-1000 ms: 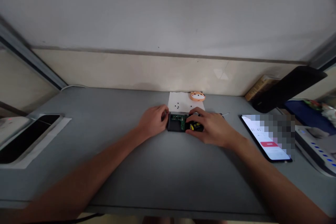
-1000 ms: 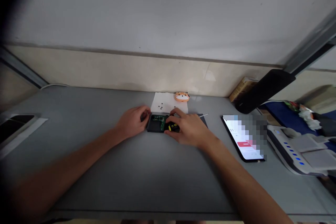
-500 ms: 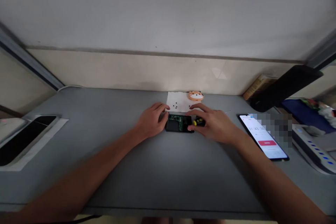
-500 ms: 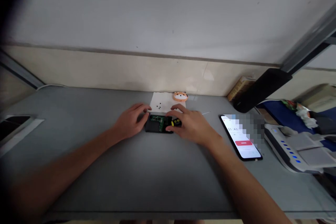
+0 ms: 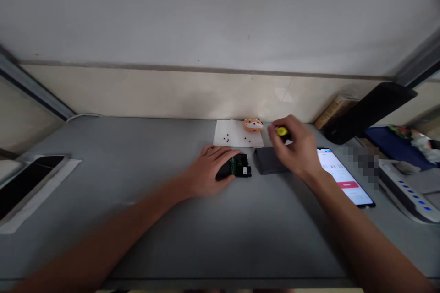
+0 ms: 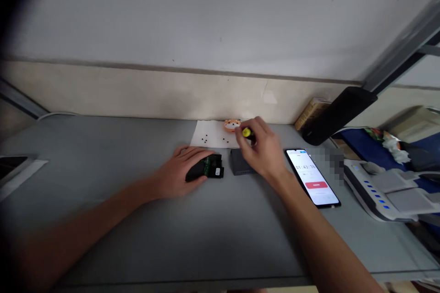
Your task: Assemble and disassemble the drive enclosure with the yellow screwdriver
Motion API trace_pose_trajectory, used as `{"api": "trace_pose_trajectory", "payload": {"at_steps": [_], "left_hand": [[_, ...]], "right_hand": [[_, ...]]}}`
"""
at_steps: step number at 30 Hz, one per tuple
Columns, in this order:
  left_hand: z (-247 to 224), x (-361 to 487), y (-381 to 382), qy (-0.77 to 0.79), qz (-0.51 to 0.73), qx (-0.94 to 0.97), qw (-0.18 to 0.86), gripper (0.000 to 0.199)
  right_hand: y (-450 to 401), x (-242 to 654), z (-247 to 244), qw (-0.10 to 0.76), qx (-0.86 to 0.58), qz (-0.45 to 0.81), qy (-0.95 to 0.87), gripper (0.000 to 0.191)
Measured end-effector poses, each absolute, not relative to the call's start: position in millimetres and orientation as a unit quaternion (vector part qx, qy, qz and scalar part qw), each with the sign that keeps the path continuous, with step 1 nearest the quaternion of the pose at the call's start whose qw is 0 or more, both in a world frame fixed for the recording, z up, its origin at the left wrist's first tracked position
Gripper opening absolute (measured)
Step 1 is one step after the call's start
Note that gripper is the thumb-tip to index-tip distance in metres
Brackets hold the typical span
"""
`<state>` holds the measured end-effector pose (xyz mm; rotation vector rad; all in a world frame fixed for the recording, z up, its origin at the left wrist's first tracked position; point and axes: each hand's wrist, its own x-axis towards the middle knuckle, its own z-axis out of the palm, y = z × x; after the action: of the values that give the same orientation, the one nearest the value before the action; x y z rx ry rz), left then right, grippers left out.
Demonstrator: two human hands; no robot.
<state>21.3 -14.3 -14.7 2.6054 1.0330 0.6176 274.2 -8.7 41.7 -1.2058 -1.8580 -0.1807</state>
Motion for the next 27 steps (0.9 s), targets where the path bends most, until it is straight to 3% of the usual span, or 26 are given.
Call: {"api": "trace_pose_trajectory", "payload": {"at_steps": [3,6,9,13,18,22,27], "left_hand": [[-10,21,-17,0.340,0.212,0.906,0.135,0.058],[-9,22,-21,0.327,0.206,0.913,0.135,0.061],[-11,25,-24,0.325,0.207,0.913,0.132,0.061],[-16,27,-24,0.348,0.201,0.904,0.145,0.057],[-17,29,-22,0.384,0.207,0.882,0.175,0.061],[-16,29,-21,0.400,0.205,0.872,0.192,0.064],[-16,29,-20,0.402,0.216,0.866,0.201,0.064]], "right_hand": [[-10,279,47,0.582,-0.427,-0.168,-0.671,0.035],[-13,282,45,0.624,-0.423,-0.217,-0.620,0.050],[-15,280,39,0.606,-0.469,-0.168,-0.620,0.044],[-11,273,28,0.504,-0.502,-0.077,-0.699,0.035],[-5,270,18,0.416,-0.530,-0.062,-0.736,0.043],[-4,271,16,0.410,-0.543,-0.064,-0.730,0.046],[-7,269,21,0.474,-0.554,-0.038,-0.683,0.047]]}}
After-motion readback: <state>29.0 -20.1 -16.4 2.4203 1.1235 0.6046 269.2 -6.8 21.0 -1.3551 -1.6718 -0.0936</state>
